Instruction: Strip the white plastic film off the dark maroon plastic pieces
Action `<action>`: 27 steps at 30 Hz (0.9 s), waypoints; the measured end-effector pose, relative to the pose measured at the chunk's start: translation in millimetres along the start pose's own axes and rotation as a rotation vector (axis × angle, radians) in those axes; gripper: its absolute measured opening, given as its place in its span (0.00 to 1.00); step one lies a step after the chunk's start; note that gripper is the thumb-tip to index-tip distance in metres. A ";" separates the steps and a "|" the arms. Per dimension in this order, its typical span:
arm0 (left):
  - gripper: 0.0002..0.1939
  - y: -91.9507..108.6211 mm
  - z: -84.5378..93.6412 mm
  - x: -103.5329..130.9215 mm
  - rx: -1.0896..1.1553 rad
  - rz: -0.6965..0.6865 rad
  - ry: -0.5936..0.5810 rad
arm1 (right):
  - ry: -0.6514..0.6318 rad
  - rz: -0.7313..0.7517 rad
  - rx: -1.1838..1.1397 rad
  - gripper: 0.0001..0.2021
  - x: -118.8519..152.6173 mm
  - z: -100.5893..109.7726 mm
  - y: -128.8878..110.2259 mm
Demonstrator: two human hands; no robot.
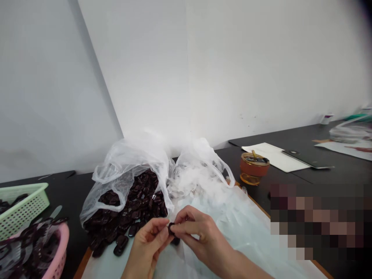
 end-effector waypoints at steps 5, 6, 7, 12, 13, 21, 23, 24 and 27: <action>0.14 0.1 -2.9 0.2 0.000 -0.017 -0.027 | 0.027 0.001 -0.081 0.07 0.7 -0.2 0.9; 0.14 0.1 -4.3 1.0 0.001 -0.021 -0.047 | 0.038 0.007 -0.078 0.08 0.7 -0.4 0.5; 0.14 0.1 -5.8 2.1 0.001 -0.024 -0.071 | 0.045 0.013 -0.063 0.12 0.6 -0.9 0.2; 0.11 4.5 -10.4 8.1 -0.124 -0.097 -0.115 | 0.048 0.066 0.120 0.12 -1.2 -6.5 1.5; 0.11 6.6 -10.1 8.4 -0.159 -0.127 -0.094 | 0.058 0.070 0.159 0.11 -1.7 -6.8 1.5; 0.14 15.6 -1.8 2.8 -0.179 -0.246 0.024 | 0.066 0.091 0.303 0.12 -4.1 -3.2 -6.6; 0.14 15.1 -0.3 2.1 -0.185 -0.250 0.034 | 0.065 0.093 0.302 0.12 -3.5 -2.6 -5.5; 0.14 14.7 -0.2 2.1 -0.189 -0.243 0.026 | 0.065 0.094 0.298 0.12 -3.0 -2.6 -4.5; 0.10 12.0 -1.8 3.4 -0.205 -0.178 -0.015 | 0.067 0.091 0.283 0.13 -0.8 -3.6 -2.4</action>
Point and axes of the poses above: each hand's wrist, its own x-axis away from the middle knuckle, its own z-axis out of the back of the hand, y = z × x, the point moved 3 cm from there along -x, towards the middle knuckle
